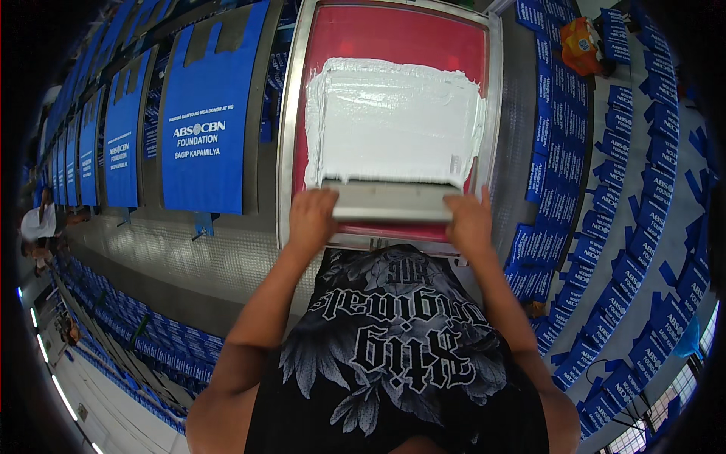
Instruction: Manually applying ink through a silk screen onto fabric pieces using a squeegee on a production line.
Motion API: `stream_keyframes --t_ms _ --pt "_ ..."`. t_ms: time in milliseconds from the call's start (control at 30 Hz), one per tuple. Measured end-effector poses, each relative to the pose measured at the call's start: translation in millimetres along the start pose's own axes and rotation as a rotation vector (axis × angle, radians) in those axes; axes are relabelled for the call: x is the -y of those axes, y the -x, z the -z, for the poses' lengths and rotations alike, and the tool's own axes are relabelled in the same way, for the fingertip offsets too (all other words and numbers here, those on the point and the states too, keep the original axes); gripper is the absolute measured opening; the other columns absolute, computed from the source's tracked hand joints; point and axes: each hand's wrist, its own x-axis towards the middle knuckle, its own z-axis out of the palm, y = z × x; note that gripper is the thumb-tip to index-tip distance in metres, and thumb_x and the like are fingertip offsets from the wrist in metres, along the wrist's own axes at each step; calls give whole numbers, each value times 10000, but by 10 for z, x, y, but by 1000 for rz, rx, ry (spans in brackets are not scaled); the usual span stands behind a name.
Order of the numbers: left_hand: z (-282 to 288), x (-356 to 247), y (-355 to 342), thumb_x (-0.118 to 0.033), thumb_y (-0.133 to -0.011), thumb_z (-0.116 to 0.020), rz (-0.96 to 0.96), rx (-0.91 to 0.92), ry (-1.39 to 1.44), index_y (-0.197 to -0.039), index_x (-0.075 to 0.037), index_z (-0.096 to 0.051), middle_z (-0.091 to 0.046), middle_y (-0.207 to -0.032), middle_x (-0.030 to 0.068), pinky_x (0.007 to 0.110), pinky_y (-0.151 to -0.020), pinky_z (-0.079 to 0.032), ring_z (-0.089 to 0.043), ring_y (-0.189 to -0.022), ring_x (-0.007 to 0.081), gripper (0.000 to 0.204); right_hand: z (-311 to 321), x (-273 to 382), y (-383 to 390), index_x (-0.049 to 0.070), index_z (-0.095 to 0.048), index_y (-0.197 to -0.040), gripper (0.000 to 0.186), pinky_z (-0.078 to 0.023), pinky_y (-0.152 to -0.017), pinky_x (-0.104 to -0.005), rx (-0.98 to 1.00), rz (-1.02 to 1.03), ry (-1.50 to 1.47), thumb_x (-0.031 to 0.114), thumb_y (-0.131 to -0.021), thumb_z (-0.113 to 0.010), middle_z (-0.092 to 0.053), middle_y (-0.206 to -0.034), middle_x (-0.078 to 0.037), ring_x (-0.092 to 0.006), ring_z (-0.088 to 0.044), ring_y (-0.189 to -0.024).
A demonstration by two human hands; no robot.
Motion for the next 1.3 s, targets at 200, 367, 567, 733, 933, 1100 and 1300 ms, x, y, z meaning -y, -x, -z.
stream_keyframes --t_ms 200,367,567,733,933,1100,1300 --pt "33 566 -1948 -303 -672 -742 135 164 -127 -954 -118 -685 -669 -836 132 411 -697 -515 -646 -800 298 342 583 -436 -1752 144 -645 -1052 386 -282 -1021 -526 -31 16 237 81 -673 -609 -671 -873 -128 -276 -635 -888" --pt "284 392 -1333 -191 -682 -723 171 289 -118 -988 -104 -681 -659 -870 153 398 -725 -508 -636 -798 315 321 651 -191 -1184 132 -639 -1056 385 -267 -1042 -512 121 -8 156 50 -683 -591 -668 -872 -122 -276 -620 -907" --pt "95 47 -126 41 -533 -642 30 146 22 -859 -38 -632 -621 -778 125 415 -758 -426 -583 -787 314 335 114 -8 -136 108 -646 -998 413 -229 -1078 -511 29 12 16 17 -595 -639 -649 -906 -101 -268 -589 -925" --pt "54 544 -1825 -268 -671 -735 79 126 -98 -920 -100 -688 -666 -805 146 403 -725 -503 -644 -763 308 304 541 -424 -1642 135 -657 -1037 373 -281 -1032 -472 -34 -12 176 58 -682 -571 -669 -860 -141 -277 -636 -862" --pt "375 242 -1158 -147 -642 -760 230 419 -87 -963 -113 -689 -664 -888 129 396 -782 -493 -627 -857 311 330 649 -88 -909 109 -673 -970 394 -282 -1046 -465 102 -25 83 6 -600 -586 -657 -807 -154 -300 -612 -862" --pt "24 132 -251 30 -555 -674 14 97 60 -827 -57 -634 -642 -836 125 414 -758 -457 -593 -809 307 288 204 -18 -287 123 -650 -1007 421 -233 -1066 -512 59 -43 54 24 -598 -648 -653 -887 -95 -259 -595 -940" --pt "185 593 -2126 -276 -688 -735 158 236 -92 -935 -121 -688 -668 -797 133 406 -710 -514 -650 -758 303 295 687 -349 -1848 139 -665 -1021 353 -331 -989 -487 24 -47 197 92 -680 -589 -677 -853 -116 -258 -645 -852"
